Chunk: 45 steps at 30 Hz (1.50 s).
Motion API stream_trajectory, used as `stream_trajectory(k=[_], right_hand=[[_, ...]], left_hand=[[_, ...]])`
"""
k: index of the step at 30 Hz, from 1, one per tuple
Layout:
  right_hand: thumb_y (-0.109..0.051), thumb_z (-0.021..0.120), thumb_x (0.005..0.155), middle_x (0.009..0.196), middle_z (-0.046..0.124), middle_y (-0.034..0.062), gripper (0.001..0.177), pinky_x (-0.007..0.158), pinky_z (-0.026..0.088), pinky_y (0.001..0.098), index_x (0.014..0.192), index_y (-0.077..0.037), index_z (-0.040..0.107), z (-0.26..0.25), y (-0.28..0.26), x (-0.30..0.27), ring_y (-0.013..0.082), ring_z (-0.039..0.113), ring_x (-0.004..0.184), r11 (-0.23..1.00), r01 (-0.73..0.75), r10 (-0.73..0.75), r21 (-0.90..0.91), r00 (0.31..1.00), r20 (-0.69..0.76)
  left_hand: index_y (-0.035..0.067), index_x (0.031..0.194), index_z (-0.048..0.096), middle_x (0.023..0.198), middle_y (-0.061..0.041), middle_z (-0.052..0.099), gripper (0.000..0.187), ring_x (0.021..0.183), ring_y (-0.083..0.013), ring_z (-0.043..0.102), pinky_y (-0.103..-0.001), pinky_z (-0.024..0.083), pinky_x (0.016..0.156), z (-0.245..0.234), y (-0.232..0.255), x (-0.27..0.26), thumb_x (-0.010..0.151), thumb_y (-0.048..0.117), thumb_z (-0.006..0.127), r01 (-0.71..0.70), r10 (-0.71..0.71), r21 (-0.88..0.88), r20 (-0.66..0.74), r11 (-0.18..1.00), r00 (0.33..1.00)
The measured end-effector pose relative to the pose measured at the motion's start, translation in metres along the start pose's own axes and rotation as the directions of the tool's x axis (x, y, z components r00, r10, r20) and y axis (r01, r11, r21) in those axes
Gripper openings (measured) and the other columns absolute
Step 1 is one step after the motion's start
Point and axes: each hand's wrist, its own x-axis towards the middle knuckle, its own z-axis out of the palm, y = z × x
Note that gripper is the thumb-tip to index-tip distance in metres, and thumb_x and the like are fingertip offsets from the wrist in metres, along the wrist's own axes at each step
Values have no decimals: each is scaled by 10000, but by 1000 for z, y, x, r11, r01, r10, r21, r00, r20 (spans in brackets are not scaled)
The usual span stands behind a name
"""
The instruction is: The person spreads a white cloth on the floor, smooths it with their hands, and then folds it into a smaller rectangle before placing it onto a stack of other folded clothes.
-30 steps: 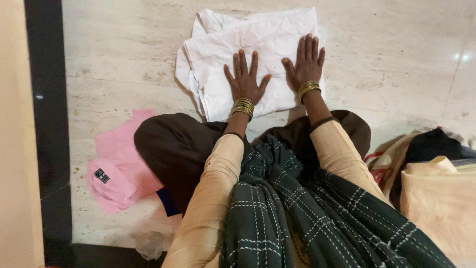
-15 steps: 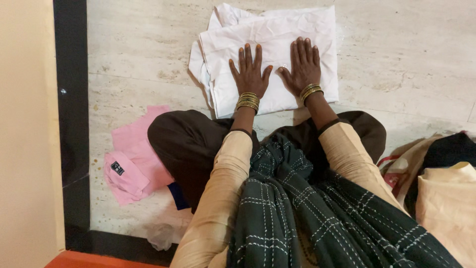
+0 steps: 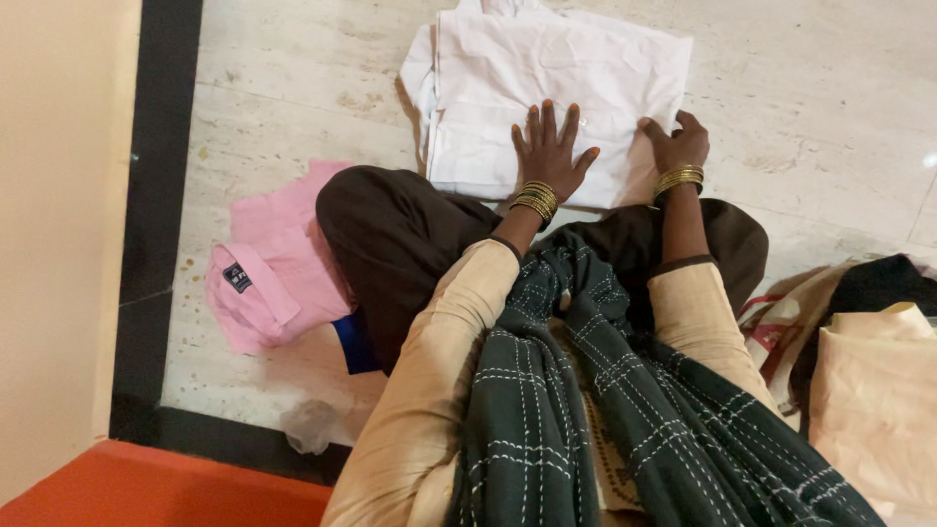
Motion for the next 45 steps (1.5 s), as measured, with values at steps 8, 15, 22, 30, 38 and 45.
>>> stream_trajectory(k=[8,15,22,30,38,45], right_hand=[[-203,777,923,708,665,22,318,498,335,278,1139,31,762,-44,-85,-36,63,460,550,931,-44,52,363,999,-11],[-333,671,969,785,760,60,533,429,566,250,1384,-27,537,9,-250,-48,110,705,540,813,26,-230,582,932,280],[-437,792,1038,1247,734,219,493,869,589,400,1366,-101,642,94,-132,-61,338,721,1086,830,538,-554,-147,827,-100],[-221,834,798,1040,767,194,687,697,608,359,1387,-7,552,117,-79,-86,241,747,850,920,-210,39,330,889,457],[-208,713,993,1260,711,152,352,973,536,449,1327,-101,690,50,-1,-36,313,657,1118,985,158,-147,75,979,-142],[-520,647,985,1591,381,263,682,1158,288,606,1527,-133,499,32,-68,-108,449,327,1457,910,415,-404,-22,896,182]], left_hand=[[194,1575,371,1650,-107,360,887,1535,-327,248,-610,68,1252,54,-38,52,940,746,89,89,-75,-691,50,717,996],[-18,1562,407,1553,-278,419,965,1445,-421,368,-526,252,1183,41,-114,62,995,750,264,-5,-369,-901,173,-433,913],[37,1576,295,1549,-221,391,910,1409,-361,389,-452,323,1156,50,-130,68,955,690,420,-254,-494,-791,70,-557,866],[5,1404,510,1315,-222,567,712,1214,-373,519,-517,483,1009,53,-132,75,907,499,635,-130,-333,-721,147,-681,931],[-4,1379,482,1245,-298,616,781,1090,-381,659,-495,576,920,56,-99,51,836,506,715,349,-78,-837,417,-421,906],[-109,1415,241,1293,-252,581,956,1119,-314,662,-417,587,920,81,-80,34,797,263,868,342,65,-912,364,227,929]])
